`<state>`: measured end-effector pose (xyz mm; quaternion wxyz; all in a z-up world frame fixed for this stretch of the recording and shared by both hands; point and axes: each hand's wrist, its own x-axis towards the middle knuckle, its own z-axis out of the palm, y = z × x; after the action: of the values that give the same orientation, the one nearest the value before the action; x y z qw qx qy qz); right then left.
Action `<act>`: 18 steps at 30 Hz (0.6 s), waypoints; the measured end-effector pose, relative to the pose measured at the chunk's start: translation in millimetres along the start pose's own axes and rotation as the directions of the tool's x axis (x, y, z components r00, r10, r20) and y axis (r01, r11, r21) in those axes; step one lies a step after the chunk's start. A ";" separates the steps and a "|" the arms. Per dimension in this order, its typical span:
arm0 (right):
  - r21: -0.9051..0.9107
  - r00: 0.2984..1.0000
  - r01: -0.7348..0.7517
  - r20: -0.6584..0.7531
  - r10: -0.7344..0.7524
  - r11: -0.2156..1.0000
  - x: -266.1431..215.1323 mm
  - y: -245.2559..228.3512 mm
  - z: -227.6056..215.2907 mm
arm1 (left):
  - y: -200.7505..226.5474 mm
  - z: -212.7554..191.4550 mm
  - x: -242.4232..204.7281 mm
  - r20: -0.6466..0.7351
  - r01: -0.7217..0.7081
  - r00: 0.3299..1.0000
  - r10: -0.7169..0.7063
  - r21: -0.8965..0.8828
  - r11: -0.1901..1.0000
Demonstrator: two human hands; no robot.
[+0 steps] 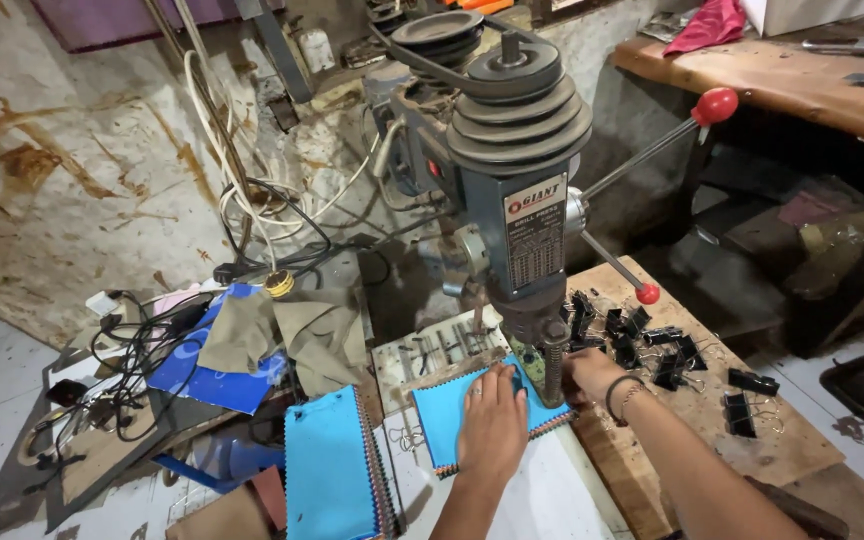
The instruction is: The person positions stacks of blue and green fabric under a drill press and operates the machine to create holes. They use binder clips to secure the fabric layers and a screwdriver to adjust the drill press mechanism during the process.
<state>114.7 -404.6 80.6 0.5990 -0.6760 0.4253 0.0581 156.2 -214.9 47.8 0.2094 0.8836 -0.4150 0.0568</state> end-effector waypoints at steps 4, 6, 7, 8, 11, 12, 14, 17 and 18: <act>0.339 0.999 -0.036 0.050 0.021 0.940 17.5 1.5 7.1 | 0.4 -1.2 0.7 0.010 -0.005 1.000 0.005 0.019 1.000; 0.370 0.998 -0.067 0.011 0.068 0.926 26.2 1.5 11.6 | 0.0 1.4 0.1 0.012 -0.005 1.000 0.005 0.021 1.000; 0.372 0.998 -0.069 0.012 0.069 0.926 31.6 3.3 11.9 | 0.6 1.5 0.3 0.014 -0.005 1.000 0.005 0.023 1.000; 0.415 0.996 -0.072 -0.021 0.088 0.907 36.7 5.0 12.3 | 1.1 1.5 0.3 0.021 -0.005 1.000 0.004 0.035 0.999; 0.503 0.993 -0.091 -0.023 0.119 0.860 35.2 -0.5 16.6 | -1.0 4.3 -0.3 0.005 -0.012 1.000 0.012 0.039 0.999; 0.549 0.992 -0.109 0.004 0.129 0.829 31.8 -4.1 18.2 | -2.2 5.7 -0.4 -0.017 -0.024 1.000 0.024 0.027 0.999; 0.556 0.996 -0.078 0.008 0.089 0.827 43.6 6.3 17.2 | -2.3 6.8 -0.6 0.001 -0.012 1.000 0.012 0.024 1.000; 0.532 1.000 -0.010 0.004 0.010 0.847 48.5 14.7 14.4 | -3.2 6.6 -1.3 -0.025 -0.023 0.999 0.024 0.038 0.999; 0.501 1.000 0.023 -0.001 -0.026 0.865 48.2 17.3 12.9 | -3.4 6.7 -1.6 -0.064 -0.047 0.997 0.051 0.057 0.997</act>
<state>139.5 -416.4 35.6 0.7558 -0.5025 0.4155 -0.0601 157.2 -214.6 40.2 0.1967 0.8763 -0.4277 0.1025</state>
